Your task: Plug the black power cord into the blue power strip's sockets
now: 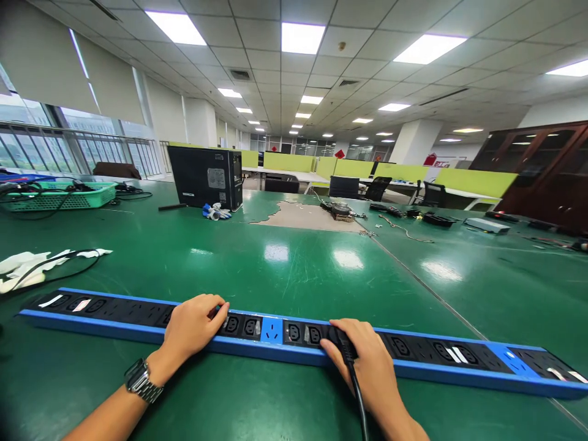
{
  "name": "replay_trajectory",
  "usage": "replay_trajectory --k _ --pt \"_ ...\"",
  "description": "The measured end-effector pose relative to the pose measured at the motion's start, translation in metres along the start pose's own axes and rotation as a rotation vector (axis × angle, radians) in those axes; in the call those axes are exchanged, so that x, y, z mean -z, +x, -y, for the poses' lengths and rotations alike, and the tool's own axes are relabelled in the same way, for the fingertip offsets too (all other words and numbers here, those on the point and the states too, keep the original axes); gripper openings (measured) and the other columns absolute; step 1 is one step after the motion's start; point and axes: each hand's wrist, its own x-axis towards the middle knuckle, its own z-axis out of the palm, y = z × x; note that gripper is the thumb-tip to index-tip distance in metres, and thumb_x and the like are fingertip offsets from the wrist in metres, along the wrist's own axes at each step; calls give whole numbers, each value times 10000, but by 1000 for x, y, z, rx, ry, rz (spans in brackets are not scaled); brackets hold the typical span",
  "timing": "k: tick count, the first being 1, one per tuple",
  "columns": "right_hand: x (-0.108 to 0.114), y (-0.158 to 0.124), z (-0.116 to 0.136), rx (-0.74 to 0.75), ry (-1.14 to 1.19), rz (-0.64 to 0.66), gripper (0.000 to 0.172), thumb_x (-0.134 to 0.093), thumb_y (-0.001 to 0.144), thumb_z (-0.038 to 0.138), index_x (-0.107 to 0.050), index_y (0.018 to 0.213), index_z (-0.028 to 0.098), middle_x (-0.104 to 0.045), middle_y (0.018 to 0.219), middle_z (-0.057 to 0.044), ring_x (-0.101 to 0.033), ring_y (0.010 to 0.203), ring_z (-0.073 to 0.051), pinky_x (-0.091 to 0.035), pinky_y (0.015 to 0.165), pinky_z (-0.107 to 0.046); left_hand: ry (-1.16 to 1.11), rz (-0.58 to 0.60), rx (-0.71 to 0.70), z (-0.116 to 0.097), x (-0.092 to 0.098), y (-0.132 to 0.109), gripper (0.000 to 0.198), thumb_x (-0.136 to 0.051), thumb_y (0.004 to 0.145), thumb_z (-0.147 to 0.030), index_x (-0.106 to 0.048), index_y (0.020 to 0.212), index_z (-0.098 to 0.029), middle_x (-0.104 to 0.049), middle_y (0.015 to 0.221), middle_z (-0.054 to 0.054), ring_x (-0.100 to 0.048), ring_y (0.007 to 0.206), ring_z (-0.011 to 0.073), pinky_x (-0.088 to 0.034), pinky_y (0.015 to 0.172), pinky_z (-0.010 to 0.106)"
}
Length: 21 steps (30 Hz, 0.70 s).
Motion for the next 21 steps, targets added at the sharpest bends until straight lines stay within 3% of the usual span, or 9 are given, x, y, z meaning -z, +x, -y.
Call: replay_trajectory --k 2,5,11,16,21 --pt "-6 1 2 -76 -32 -56 338 -569 815 542 -665 937 242 -691 927 -58 -623 851 -223 -512 762 -376 5 2 0 0 0 1 296 -423 926 -346 -665 802 -228 -687 754 20 -619 740 188 -352 616 278" --pt "-8 5 5 -120 -25 -37 363 -553 804 586 -685 902 262 -694 881 -44 -621 796 -215 -510 704 -351 13 9 1 0 0 1 301 -422 925 -351 -664 798 -227 -689 753 23 -620 737 185 -355 614 273" --pt "-4 9 11 -155 29 -40 382 -533 801 613 -697 869 274 -699 867 -36 -637 788 -216 -515 705 -351 12 4 3 -1 1 1 296 -424 923 -346 -666 800 -228 -688 750 21 -622 734 184 -368 615 274" --pt "-5 6 12 -16 79 -181 291 -593 815 501 -683 889 234 -703 878 -63 -635 824 -222 -515 768 -369 8 9 3 -2 1 1 296 -422 923 -350 -664 803 -227 -693 765 27 -622 745 184 -368 620 272" --pt "-2 9 7 28 139 -117 235 -647 788 448 -696 868 232 -707 835 -58 -642 774 -211 -526 716 -345 8 15 1 -1 0 2 292 -424 922 -344 -664 800 -229 -687 753 26 -619 736 186 -361 610 276"
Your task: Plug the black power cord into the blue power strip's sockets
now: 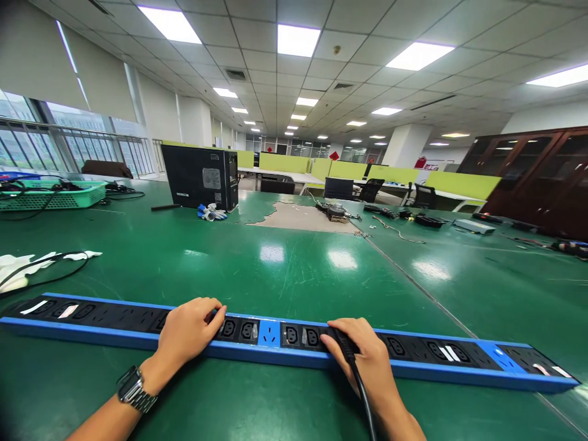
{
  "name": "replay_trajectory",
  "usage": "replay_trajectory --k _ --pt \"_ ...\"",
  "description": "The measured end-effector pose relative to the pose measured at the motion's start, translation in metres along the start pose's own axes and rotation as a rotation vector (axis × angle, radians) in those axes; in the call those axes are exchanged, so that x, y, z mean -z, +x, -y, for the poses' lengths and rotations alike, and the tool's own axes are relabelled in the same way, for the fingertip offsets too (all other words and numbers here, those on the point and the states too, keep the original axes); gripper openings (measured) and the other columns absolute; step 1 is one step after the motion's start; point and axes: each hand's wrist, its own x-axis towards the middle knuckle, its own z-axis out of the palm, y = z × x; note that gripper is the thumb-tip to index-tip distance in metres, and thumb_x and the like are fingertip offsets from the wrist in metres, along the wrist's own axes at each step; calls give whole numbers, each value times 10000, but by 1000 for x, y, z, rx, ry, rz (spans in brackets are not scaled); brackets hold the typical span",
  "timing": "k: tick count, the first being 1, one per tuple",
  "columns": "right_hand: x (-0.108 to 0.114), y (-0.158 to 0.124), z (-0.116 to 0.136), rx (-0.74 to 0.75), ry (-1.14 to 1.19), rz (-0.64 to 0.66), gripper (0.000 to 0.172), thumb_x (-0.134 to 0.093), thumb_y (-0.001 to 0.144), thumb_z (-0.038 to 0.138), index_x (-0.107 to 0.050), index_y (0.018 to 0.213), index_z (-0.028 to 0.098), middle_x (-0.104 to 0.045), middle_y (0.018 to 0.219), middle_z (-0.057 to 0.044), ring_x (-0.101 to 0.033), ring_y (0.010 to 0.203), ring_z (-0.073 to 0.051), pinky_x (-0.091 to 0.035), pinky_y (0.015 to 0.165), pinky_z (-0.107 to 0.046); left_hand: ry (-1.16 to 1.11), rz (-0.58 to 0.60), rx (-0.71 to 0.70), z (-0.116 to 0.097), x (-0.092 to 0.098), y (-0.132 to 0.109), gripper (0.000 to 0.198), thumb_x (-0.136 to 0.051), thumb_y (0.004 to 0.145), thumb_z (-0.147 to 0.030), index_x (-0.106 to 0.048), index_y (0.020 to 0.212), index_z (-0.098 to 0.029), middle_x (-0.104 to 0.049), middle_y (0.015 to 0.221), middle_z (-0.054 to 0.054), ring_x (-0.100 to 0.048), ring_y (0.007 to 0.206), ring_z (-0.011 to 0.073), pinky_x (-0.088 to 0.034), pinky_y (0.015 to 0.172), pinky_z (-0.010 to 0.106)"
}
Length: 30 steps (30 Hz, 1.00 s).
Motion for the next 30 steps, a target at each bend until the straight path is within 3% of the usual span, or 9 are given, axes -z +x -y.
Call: replay_trajectory --k 4,7,9,10,13,15,19,24,30 --pt "8 5 0 -234 67 1 334 -664 724 537 -722 848 233 -724 854 -63 -663 785 -230 -530 733 -347 -7 -9 -4 1 -2 0 295 -425 920 -349 -659 791 -226 -682 737 26 -613 719 183 -361 599 276" --pt "20 18 10 -466 230 -282 397 -629 737 562 -709 887 202 -731 862 -84 -677 764 -235 -535 686 -338 -8 -11 -7 1 -3 0 298 -425 919 -351 -657 784 -223 -678 728 29 -606 707 180 -360 593 273" --pt "20 28 25 -509 320 -429 399 -621 752 544 -691 923 190 -729 848 -85 -676 729 -219 -532 652 -321 -9 -9 -10 1 -2 -1 297 -428 919 -351 -658 784 -222 -678 731 31 -606 711 182 -359 596 273" --pt "17 32 34 -493 328 -395 392 -628 748 535 -689 926 192 -727 836 -78 -673 717 -213 -529 645 -314 -10 -10 -10 1 -2 -1 295 -429 919 -350 -658 784 -222 -678 732 31 -607 714 183 -358 597 274" --pt "-13 36 63 -375 255 43 360 -637 743 530 -706 886 208 -729 816 -62 -673 738 -218 -526 664 -307 -12 -10 -6 1 -1 -1 290 -431 921 -345 -658 786 -224 -676 733 30 -610 720 190 -355 600 280" --pt "-39 33 78 -307 218 186 363 -593 781 542 -704 895 215 -730 851 -64 -673 784 -226 -523 708 -318 -13 -7 -7 1 -1 -1 288 -433 921 -343 -654 783 -222 -675 736 30 -611 720 192 -353 601 282" --pt "-67 29 91 -228 41 179 349 -517 845 529 -684 904 228 -718 883 -58 -654 817 -224 -499 742 -335 -14 -6 -16 1 -1 -1 299 -426 926 -344 -646 768 -216 -676 742 36 -611 723 192 -346 608 283" --pt "-66 24 95 -35 -245 124 300 -495 887 458 -658 951 215 -697 867 -64 -622 799 -224 -457 716 -331 -11 -14 -22 1 -1 -1 294 -428 927 -343 -644 772 -218 -674 734 33 -612 720 199 -339 605 291" --pt "-75 11 101 72 -417 28 296 -492 907 438 -647 955 190 -685 829 -74 -598 745 -218 -408 692 -333 -8 -22 -27 1 -1 -2 294 -434 925 -344 -640 763 -210 -672 730 35 -612 714 197 -341 599 289"
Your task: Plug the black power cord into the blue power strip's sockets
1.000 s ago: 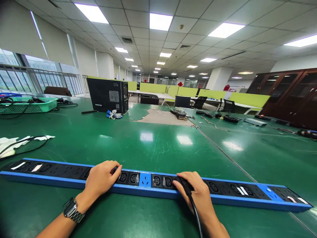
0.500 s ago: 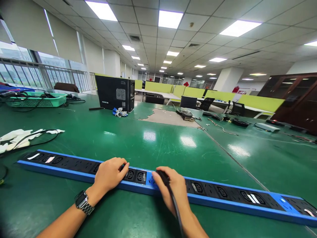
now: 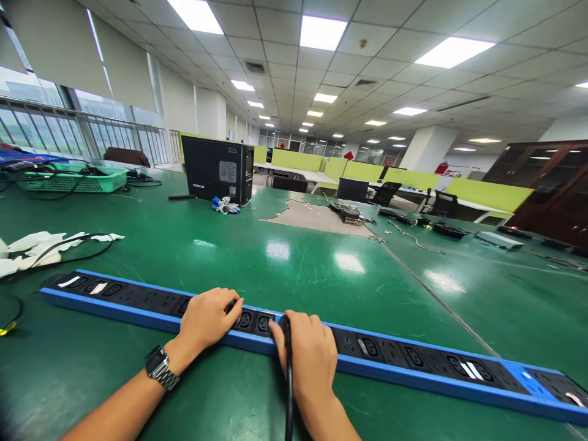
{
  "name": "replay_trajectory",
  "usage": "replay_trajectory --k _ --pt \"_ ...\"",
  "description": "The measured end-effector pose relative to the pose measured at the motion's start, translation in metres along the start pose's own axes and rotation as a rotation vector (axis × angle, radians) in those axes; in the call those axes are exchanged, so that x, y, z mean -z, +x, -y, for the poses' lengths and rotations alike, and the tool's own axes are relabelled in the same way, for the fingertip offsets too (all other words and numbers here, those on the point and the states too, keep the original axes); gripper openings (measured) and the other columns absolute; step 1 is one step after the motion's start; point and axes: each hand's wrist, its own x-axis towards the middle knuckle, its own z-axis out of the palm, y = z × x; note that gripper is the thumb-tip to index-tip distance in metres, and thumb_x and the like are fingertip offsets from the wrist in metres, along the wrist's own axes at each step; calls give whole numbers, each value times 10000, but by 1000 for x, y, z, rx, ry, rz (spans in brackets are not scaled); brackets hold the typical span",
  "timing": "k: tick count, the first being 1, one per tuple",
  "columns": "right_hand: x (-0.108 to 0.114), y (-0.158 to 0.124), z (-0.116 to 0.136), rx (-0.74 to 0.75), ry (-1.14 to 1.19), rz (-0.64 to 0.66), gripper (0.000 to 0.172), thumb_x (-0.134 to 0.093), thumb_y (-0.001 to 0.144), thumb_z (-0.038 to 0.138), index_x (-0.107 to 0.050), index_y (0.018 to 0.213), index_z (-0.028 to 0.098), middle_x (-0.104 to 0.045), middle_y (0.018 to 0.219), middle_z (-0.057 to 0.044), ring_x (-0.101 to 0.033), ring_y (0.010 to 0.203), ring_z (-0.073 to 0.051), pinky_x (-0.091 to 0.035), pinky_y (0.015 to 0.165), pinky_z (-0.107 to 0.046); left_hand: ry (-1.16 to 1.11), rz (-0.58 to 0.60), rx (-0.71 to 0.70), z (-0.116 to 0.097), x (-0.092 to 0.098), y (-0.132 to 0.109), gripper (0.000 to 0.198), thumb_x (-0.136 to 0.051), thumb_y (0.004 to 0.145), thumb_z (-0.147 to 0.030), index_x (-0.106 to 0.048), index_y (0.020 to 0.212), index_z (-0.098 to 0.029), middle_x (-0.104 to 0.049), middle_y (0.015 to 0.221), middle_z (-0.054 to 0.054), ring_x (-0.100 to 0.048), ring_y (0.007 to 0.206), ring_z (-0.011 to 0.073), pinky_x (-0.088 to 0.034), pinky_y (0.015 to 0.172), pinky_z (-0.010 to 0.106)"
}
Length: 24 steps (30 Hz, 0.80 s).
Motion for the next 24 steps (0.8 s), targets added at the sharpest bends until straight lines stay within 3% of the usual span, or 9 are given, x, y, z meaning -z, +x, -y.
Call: replay_trajectory --k 4,8,9,11,13,14,16,18,24 --pt "8 -9 -9 99 67 134 272 -502 900 350 -635 1072 187 -693 979 -95 -588 868 -237 -433 761 -364 9 5 10 -1 1 0 277 -447 917 -340 -645 772 -211 -678 735 33 -618 721 196 -338 594 286" --pt "30 2 -38 94 355 430 598 -500 789 167 -456 1381 236 -625 1229 -71 -557 1104 -224 -431 949 -388 7 -4 11 -1 0 1 271 -451 914 -333 -645 764 -215 -673 721 30 -617 710 197 -332 588 284" --pt "35 12 -42 59 413 513 620 -485 762 151 -469 1376 238 -628 1233 -63 -567 1114 -211 -425 973 -379 7 -6 10 -1 0 1 271 -453 912 -332 -644 761 -214 -672 719 31 -616 705 198 -330 585 284" --pt "39 36 -40 -23 464 670 507 -457 771 188 -598 1257 210 -660 1197 -59 -601 1091 -199 -432 974 -348 16 -11 5 -1 -1 1 276 -455 911 -336 -642 750 -212 -671 715 34 -614 696 199 -326 579 285" --pt "36 60 -23 -82 380 783 405 -402 862 307 -677 1129 177 -690 1144 -73 -630 1047 -191 -462 913 -298 25 -18 -2 0 -1 1 280 -455 911 -342 -640 747 -212 -672 716 35 -615 697 199 -324 578 285" --pt "32 69 -11 -101 275 825 438 -344 907 388 -709 1043 187 -716 1072 -72 -656 976 -182 -482 850 -278 28 -20 -3 0 -2 1 281 -455 912 -345 -641 748 -212 -675 719 35 -616 701 198 -323 580 286" --pt "22 79 13 -139 177 851 494 -378 890 487 -741 867 153 -737 918 -137 -685 866 -238 -501 755 -326 30 -21 -3 0 -1 2 280 -454 913 -346 -642 754 -212 -681 728 33 -620 710 196 -325 586 285" --pt "13 79 30 -157 112 825 493 -434 857 523 -739 841 135 -726 918 -185 -682 882 -292 -498 746 -381 27 -18 -3 0 -1 2 283 -451 915 -344 -643 756 -212 -687 739 31 -622 718 193 -329 592 284" --pt "11 70 34 -165 51 768 511 -439 839 563 -738 852 148 -724 903 -184 -685 889 -310 -503 727 -389 24 -11 8 -1 0 0 284 -453 916 -350 -657 770 -216 -693 748 27 -628 724 193 -333 598 282"
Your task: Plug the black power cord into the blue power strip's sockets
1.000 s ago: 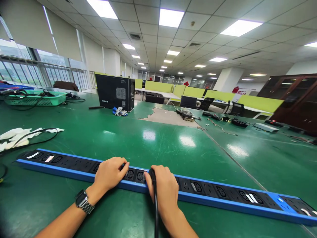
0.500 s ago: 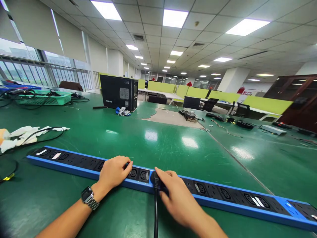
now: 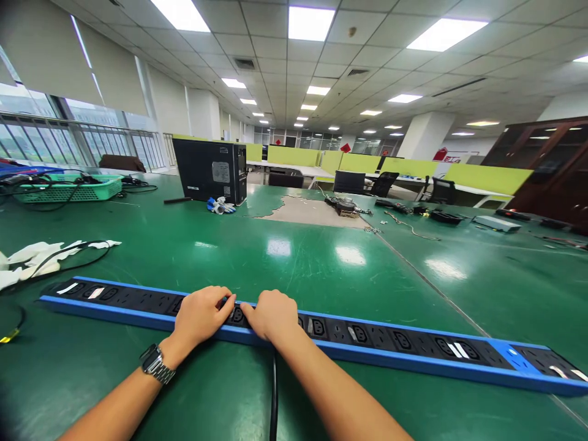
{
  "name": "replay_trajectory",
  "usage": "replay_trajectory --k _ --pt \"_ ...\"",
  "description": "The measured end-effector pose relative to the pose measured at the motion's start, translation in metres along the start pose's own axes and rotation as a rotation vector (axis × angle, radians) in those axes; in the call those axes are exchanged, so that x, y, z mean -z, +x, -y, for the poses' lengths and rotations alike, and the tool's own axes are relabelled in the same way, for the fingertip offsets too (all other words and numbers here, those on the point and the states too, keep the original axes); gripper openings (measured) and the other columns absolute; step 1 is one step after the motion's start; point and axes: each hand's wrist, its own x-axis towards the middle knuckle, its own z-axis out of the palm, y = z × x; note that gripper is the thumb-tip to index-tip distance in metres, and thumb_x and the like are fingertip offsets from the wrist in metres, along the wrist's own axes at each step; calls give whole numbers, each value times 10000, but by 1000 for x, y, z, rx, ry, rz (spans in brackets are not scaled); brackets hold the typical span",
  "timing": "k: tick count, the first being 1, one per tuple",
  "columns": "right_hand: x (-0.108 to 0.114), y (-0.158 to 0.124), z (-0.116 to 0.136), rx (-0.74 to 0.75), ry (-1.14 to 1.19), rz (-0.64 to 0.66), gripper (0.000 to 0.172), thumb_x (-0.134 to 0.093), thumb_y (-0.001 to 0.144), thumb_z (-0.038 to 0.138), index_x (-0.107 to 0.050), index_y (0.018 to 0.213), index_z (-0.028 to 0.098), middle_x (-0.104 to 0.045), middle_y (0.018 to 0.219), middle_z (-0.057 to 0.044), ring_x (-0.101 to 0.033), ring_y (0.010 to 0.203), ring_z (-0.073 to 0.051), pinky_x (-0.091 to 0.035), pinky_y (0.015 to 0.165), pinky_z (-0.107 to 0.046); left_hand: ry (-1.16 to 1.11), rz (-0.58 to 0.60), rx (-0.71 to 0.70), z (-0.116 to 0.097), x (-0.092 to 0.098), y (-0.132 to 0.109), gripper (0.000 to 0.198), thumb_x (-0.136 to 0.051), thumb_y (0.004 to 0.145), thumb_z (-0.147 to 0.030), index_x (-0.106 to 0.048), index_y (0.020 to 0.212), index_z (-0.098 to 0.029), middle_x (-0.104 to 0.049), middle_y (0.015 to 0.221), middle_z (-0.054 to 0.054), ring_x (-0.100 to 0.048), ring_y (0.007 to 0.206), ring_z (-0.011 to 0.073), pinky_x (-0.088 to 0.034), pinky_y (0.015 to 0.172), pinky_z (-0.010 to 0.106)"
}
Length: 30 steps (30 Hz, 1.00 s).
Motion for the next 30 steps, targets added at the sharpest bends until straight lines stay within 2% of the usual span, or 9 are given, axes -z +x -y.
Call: replay_trajectory --k 10,14,16,19,21,23,25,27,30 --pt "-6 -4 6 -19 9 -102 564 -436 845 586 -752 839 120 -721 853 -211 -689 848 -322 -497 721 -396 -23 33 41 -3 3 4 282 -453 917 -341 -673 785 -222 -705 770 22 -638 734 185 -340 600 273" --pt "-12 -3 -10 -9 423 -164 525 -430 847 575 -755 831 162 -735 884 -158 -680 865 -296 -495 776 -402 0 19 15 -2 2 1 291 -440 922 -341 -669 791 -217 -705 783 29 -641 755 191 -356 621 280" --pt "-16 -9 -26 72 662 -206 484 -381 890 496 -746 917 179 -738 947 -115 -672 912 -246 -494 838 -368 -5 16 13 -1 2 0 298 -433 924 -335 -668 784 -218 -703 771 27 -642 749 189 -357 624 280" --pt "-21 -30 -56 257 795 -201 432 -384 913 416 -689 1124 193 -685 1150 -103 -620 1076 -215 -435 990 -379 -17 19 24 0 0 0 302 -429 925 -339 -668 781 -225 -706 758 23 -644 731 185 -353 615 278" --pt "-20 -47 -75 378 719 -112 425 -455 902 415 -598 1269 255 -539 1370 -78 -479 1275 -224 -330 1095 -425 -20 27 33 1 0 1 302 -430 923 -347 -666 776 -229 -708 749 19 -644 715 183 -346 603 277" --pt "-15 -60 -88 433 635 -17 488 -522 877 393 -496 1359 315 -404 1478 -47 -365 1363 -236 -279 1124 -463 -21 32 38 0 0 1 303 -431 923 -350 -663 769 -230 -709 744 18 -644 706 181 -341 594 275" --pt "-12 -64 -94 469 567 30 546 -563 851 345 -448 1385 348 -358 1502 -36 -349 1371 -247 -299 1113 -481 -24 31 43 0 0 1 304 -432 923 -345 -660 760 -227 -709 741 19 -643 701 179 -338 590 274" --pt "-16 -62 -94 496 507 -15 537 -555 846 288 -464 1370 367 -388 1485 -32 -395 1344 -242 -350 1087 -474 -34 30 40 -1 1 1 298 -434 922 -337 -660 764 -225 -710 744 25 -645 706 181 -341 594 273" --pt "-35 -53 -87 488 437 -249 453 -534 861 264 -548 1305 356 -500 1405 -46 -493 1271 -227 -431 1039 -438 -49 32 28 -1 1 0 286 -440 920 -329 -659 771 -223 -710 748 32 -647 712 192 -348 601 273"
